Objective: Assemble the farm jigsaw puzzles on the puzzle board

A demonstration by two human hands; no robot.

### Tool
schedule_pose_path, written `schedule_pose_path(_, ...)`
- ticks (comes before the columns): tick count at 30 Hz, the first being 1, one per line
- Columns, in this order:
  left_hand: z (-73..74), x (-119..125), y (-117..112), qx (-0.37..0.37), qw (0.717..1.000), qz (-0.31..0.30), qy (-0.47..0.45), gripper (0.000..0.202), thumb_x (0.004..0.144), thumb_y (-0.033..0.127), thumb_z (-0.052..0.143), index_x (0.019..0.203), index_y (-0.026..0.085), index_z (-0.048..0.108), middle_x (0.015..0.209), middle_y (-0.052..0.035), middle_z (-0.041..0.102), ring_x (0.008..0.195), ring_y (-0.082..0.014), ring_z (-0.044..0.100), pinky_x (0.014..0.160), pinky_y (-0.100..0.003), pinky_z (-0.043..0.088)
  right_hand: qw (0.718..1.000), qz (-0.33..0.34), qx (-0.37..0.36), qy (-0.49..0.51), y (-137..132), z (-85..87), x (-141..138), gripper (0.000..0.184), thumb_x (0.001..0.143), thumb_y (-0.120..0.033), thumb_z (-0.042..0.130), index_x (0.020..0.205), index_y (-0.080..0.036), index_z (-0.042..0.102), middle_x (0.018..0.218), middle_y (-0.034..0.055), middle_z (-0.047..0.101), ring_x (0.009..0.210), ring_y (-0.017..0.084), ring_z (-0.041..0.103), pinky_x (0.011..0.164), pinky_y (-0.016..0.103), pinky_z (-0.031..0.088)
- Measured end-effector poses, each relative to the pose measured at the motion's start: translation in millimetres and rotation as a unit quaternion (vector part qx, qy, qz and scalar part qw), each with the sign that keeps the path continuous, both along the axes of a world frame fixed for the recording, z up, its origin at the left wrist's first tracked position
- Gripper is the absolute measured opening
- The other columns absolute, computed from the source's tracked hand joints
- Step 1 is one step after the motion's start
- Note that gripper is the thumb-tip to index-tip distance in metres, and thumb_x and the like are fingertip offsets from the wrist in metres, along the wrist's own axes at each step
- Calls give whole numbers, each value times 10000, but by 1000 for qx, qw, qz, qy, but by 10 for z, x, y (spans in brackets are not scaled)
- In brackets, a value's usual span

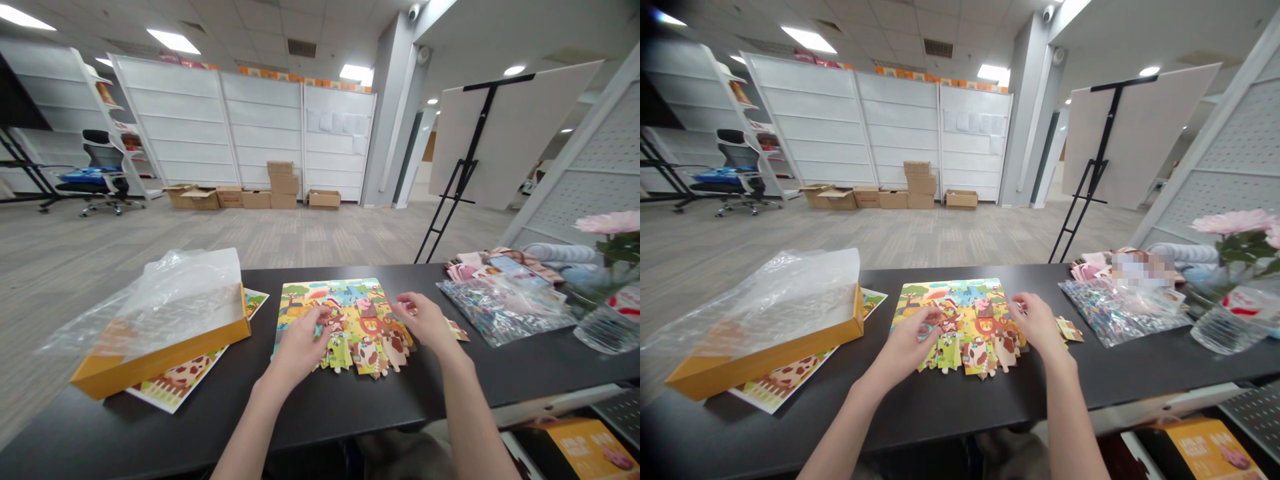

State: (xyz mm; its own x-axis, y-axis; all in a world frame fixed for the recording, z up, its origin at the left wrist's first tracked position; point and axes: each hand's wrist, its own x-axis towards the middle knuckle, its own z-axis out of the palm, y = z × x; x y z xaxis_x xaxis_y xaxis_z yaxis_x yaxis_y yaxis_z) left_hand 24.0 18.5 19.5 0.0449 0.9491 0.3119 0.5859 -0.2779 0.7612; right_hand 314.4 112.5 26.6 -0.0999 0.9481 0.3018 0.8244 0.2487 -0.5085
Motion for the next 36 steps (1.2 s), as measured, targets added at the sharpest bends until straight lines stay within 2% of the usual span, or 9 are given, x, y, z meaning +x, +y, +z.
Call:
schedule_pose_path(4, 26, 102, -57, 17, 996, -53, 64, 218, 907, 258, 561, 1117, 237, 618, 1147, -74, 701, 1086, -267, 644, 934, -416, 502, 997, 40, -2, -69, -45, -16, -556, 277, 863, -439, 602, 928, -186, 691, 951, 112, 696, 901, 248, 636, 812, 333, 445)
schedule_pose_path(7, 52, 182, -89, 32, 990, -99, 93, 230, 892, 278, 617, 1115, 225, 620, 1142, -81, 695, 1096, -278, 617, 966, -433, 470, 994, 16, -9, -106, -46, -76, -758, 331, 824, -513, 649, 881, -187, 654, 923, 118, 681, 856, 259, 614, 757, 333, 419)
schedule_pose_path(9, 64, 230, -103, 34, 987, -118, 108, 240, 865, 291, 669, 1089, 216, 629, 1104, -80, 694, 1078, -279, 603, 960, -435, 462, 993, -4, 2, -119, -29, -117, -817, 314, 794, -491, 685, 862, -189, 634, 915, 116, 673, 837, 255, 600, 741, 328, 402)
schedule_pose_path(14, 101, 321, -138, 22, 980, -141, 137, 307, 778, 329, 786, 1021, 199, 651, 1070, -74, 678, 1064, -280, 571, 945, -427, 448, 994, 21, 3, -108, 36, -162, -789, 68, 818, -247, 626, 785, -192, 602, 835, 81, 655, 823, 221, 579, 737, 305, 378)
schedule_pose_path(17, 127, 353, -160, 12, 977, -148, 155, 375, 717, 350, 842, 1006, 197, 659, 1059, -70, 671, 1065, -288, 560, 947, -430, 439, 995, 53, -25, -79, 55, -168, -696, 27, 811, -208, 616, 805, -191, 597, 829, 64, 640, 842, 216, 574, 758, 299, 389)
schedule_pose_path(23, 137, 356, -166, 5, 976, -151, 157, 418, 693, 379, 859, 1016, 202, 659, 1070, -81, 668, 1085, -302, 560, 956, -442, 439, 1000, 7, -24, 12, 68, -210, -512, 391, 684, -206, 710, 1053, -174, 585, 1031, 86, 576, 993, 244, 569, 857, 337, 447)
schedule_pose_path(28, 79, 292, -118, 18, 989, -117, 90, 271, 812, 339, 743, 1036, 215, 655, 1079, -79, 686, 1079, -287, 603, 959, -439, 460, 986, 51, -73, 142, 58, -149, -459, 352, 676, -252, 722, 995, -202, 581, 951, 43, 625, 833, 207, 615, 757, 340, 487)
schedule_pose_path(32, 45, 235, -40, -10, 999, -29, -34, 314, 845, 311, 672, 1143, 226, 617, 1128, -87, 689, 1047, -269, 652, 914, -424, 517, 924, 147, -152, 320, -72, 27, -548, 314, 739, -380, 736, 940, -205, 570, 878, 40, 689, 771, 196, 655, 709, 331, 508)
schedule_pose_path(36, 56, 218, 22, -72, 967, -31, -244, 489, 790, 327, 725, 1218, 191, 532, 1012, -85, 696, 907, -218, 699, 797, -351, 570, 876, 209, -207, 382, -275, 234, -780, 390, 750, -486, 766, 964, -206, 599, 816, 27, 717, 718, 184, 656, 635, 292, 488)
